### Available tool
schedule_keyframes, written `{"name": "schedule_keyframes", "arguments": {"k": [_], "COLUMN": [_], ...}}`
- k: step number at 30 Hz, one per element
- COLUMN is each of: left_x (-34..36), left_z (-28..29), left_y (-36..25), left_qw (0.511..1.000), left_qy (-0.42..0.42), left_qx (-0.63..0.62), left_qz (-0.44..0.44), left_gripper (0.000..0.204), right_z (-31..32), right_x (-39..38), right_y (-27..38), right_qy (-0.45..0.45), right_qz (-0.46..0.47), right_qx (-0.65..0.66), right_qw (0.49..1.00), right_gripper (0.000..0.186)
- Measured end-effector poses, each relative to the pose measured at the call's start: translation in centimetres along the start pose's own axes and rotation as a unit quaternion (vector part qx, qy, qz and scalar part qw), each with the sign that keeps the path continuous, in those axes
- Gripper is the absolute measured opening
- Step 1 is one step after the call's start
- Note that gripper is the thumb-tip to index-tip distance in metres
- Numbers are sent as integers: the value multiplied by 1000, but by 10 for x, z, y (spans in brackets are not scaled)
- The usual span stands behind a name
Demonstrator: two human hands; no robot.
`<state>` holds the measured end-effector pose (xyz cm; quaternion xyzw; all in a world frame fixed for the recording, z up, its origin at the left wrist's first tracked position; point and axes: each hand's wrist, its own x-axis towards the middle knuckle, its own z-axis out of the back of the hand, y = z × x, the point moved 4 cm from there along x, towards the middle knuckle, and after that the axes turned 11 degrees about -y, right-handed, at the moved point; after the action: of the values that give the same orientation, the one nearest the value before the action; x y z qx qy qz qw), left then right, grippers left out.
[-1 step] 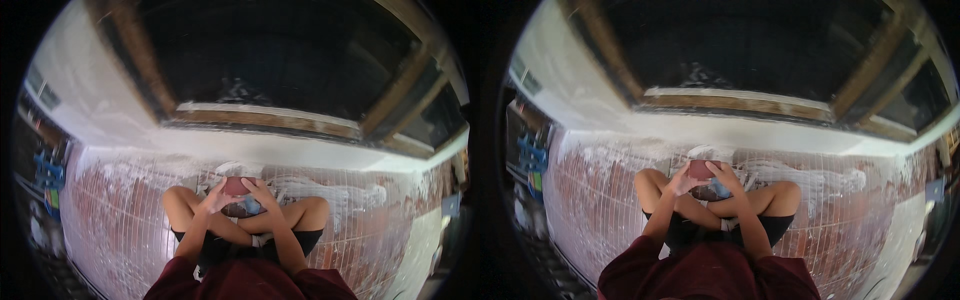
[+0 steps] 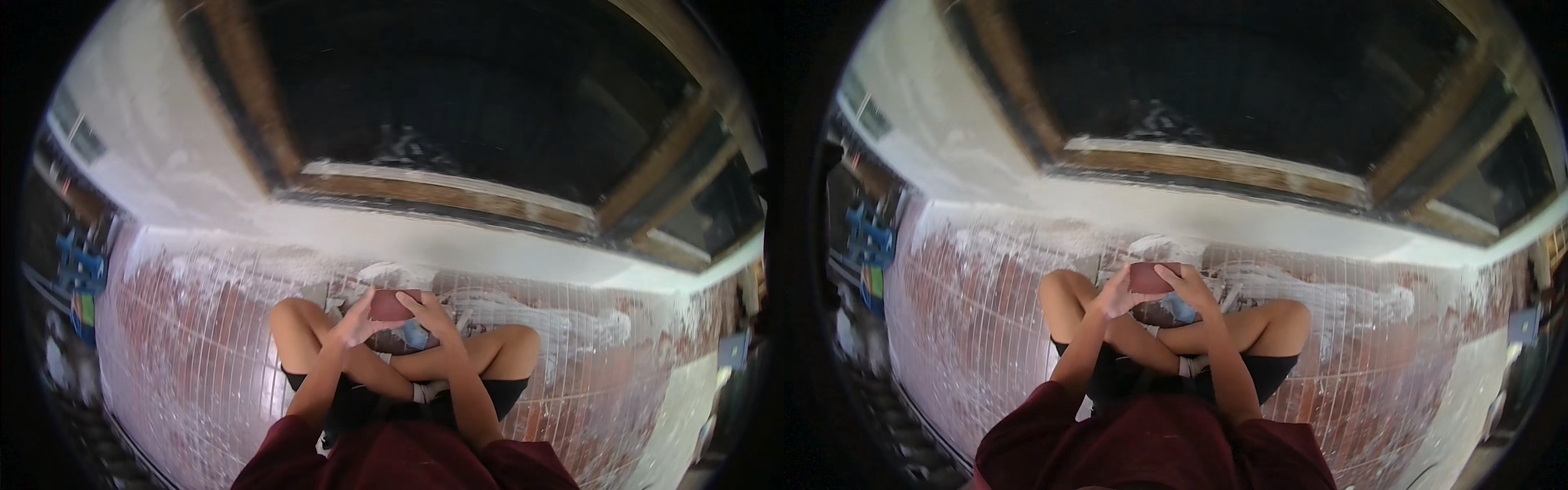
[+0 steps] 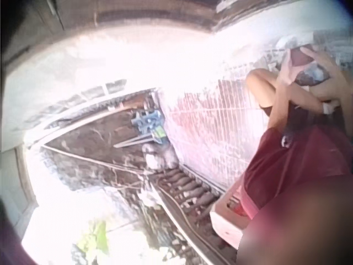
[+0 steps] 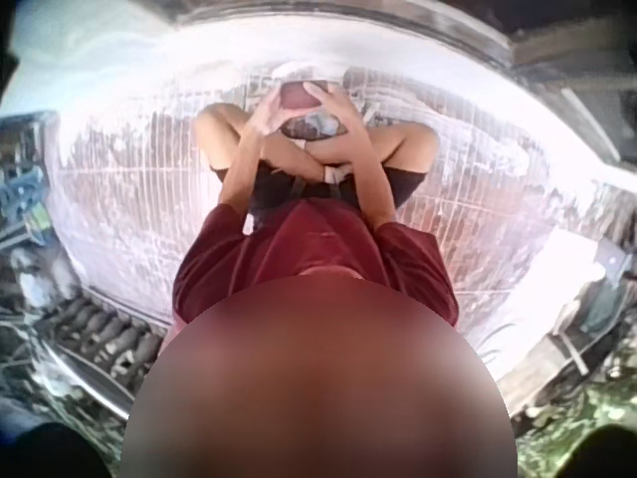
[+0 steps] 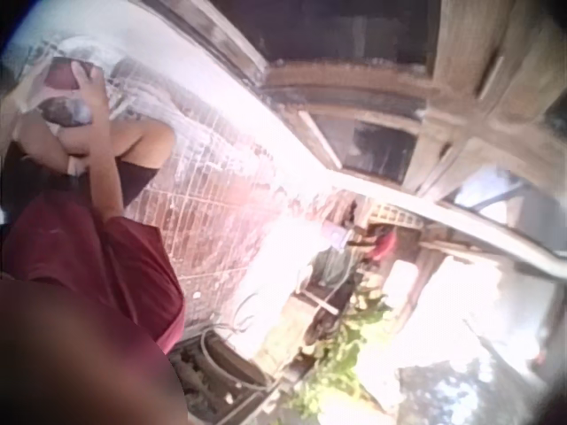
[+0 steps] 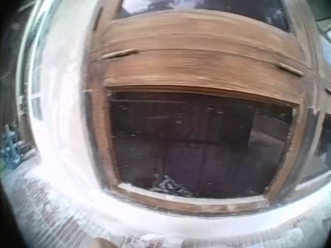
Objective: The person applies white plaster to a tiled wall beneath a wooden window frame using a small trowel. They repeatedly scoop plaster from a bucket and smooth it along the wall surface.
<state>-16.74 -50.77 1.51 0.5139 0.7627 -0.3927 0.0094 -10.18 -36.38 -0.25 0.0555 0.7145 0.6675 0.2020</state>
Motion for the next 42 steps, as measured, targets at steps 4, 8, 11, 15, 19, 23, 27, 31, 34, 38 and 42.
{"name": "schedule_keyframes", "arguments": {"k": [4,8,11,15,19,23,27,31,34,38,42], "left_x": [-20,-44,-63,-50,20,85,88,44,23,35,54], "left_z": [0,28,77,130,141,107,113,140,149,129,115], "left_y": [-16,-75,-160,-268,-287,-205,-216,-315,-360,-319,-279], "left_qw": [986,904,729,536,594,603,623,546,532,521,567], "left_qy": [-98,-301,-459,-552,-547,-542,-551,-556,-539,-541,-551], "left_qx": [101,145,142,152,158,159,119,107,112,170,163], "left_qz": [-86,-266,-487,-621,-568,-564,-542,-618,-643,-638,-590], "left_gripper": [54,50,57,53,61,64,64,63,62,62,63], "right_z": [-22,-12,14,25,11,-7,2,38,48,22,-16], "right_x": [14,9,-11,-42,-56,-49,-51,-69,-75,-61,-46], "right_y": [6,3,-1,9,26,29,32,34,32,29,35], "right_qy": [28,-30,-97,-155,-142,-100,-87,-140,-160,-140,-63], "right_qz": [36,70,61,92,101,86,120,89,74,81,125], "right_qx": [-100,-148,-181,-245,-305,-340,-372,-378,-379,-403,-360], "right_qw": [994,986,977,953,936,931,916,911,909,901,922], "right_gripper": [36,36,33,29,28,29,29,28,28,26,25]}}
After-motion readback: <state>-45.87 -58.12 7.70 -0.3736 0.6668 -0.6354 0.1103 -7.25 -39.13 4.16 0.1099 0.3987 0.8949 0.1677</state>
